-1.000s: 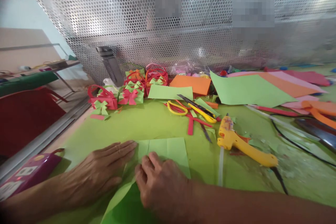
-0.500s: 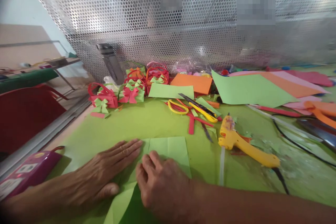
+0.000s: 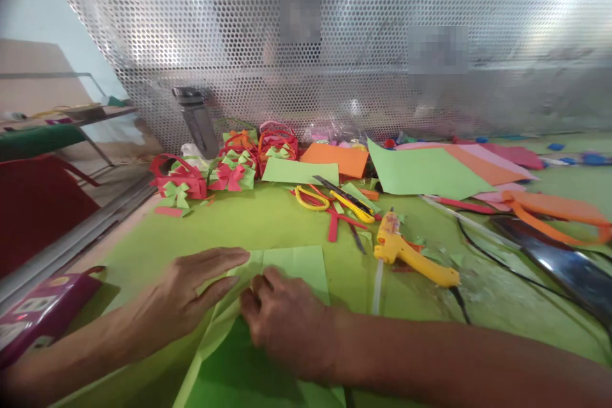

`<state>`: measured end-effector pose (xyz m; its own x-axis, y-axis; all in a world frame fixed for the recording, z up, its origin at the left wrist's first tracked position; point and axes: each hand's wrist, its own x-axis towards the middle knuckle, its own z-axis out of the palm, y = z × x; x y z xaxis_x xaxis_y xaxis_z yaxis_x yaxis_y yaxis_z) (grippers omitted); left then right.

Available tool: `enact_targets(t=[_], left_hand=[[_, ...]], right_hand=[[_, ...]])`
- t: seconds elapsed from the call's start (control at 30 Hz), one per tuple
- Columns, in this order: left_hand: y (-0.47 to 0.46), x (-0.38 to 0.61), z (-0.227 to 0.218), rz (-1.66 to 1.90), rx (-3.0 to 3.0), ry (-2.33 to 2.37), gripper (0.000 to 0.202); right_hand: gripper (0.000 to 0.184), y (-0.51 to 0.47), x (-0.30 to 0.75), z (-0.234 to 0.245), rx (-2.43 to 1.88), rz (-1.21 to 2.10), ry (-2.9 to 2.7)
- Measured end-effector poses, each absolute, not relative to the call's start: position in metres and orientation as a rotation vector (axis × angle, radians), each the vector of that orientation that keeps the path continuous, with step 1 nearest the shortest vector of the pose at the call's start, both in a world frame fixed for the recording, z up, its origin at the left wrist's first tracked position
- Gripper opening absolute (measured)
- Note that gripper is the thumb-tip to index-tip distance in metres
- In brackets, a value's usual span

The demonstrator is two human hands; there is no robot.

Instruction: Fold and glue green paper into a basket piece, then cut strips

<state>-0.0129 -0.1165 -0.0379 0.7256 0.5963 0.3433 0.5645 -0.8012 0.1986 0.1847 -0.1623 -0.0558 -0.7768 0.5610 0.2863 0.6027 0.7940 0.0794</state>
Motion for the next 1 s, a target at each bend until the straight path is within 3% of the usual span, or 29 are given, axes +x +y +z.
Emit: enact_targets(t=[0.13,0.2,0.3,0.47,0.63,0.77,0.83,1.0], left_hand=[[-0.114,-0.002,-0.053,0.652,2.812,0.958,0.019],[-0.11,-0.004,-0.065,0.715,2.821,0.948,0.02],[-0.106,-0.007,-0.08,0.877,2.833,0.874,0.018],[-0.104,-0.01,-0.087,0.998,2.838,0.879,0.019],[-0.105,-0.011,-0.088,1.008,2.821,0.892,0.021],[-0.1,-0.013,-0.089,1.079,2.808,0.871,0.023],[-0.096,-0.015,-0.088,1.044,2.846,0.811,0.021],[-0.096,-0.014,-0.084,1.028,2.818,0.836,0.02]], right_hand=[[0.028,-0.158,0.193,-0.04,-0.936,0.054,-2.818],[0.015,-0.154,0.198,-0.03,-0.959,0.178,-2.823],[0.016,-0.149,0.205,-0.015,-1.033,0.246,-2.789],[0.022,-0.15,0.229,0.008,-1.238,0.071,-2.628],[0.018,-0.16,0.284,0.015,-1.793,-0.177,-2.242],[0.021,-0.176,0.328,0.003,-2.077,-0.331,-2.001],[0.013,-0.183,0.342,-0.008,-2.177,-0.361,-1.941],[0.012,-0.192,0.348,-0.041,-2.176,-0.31,-1.955]])
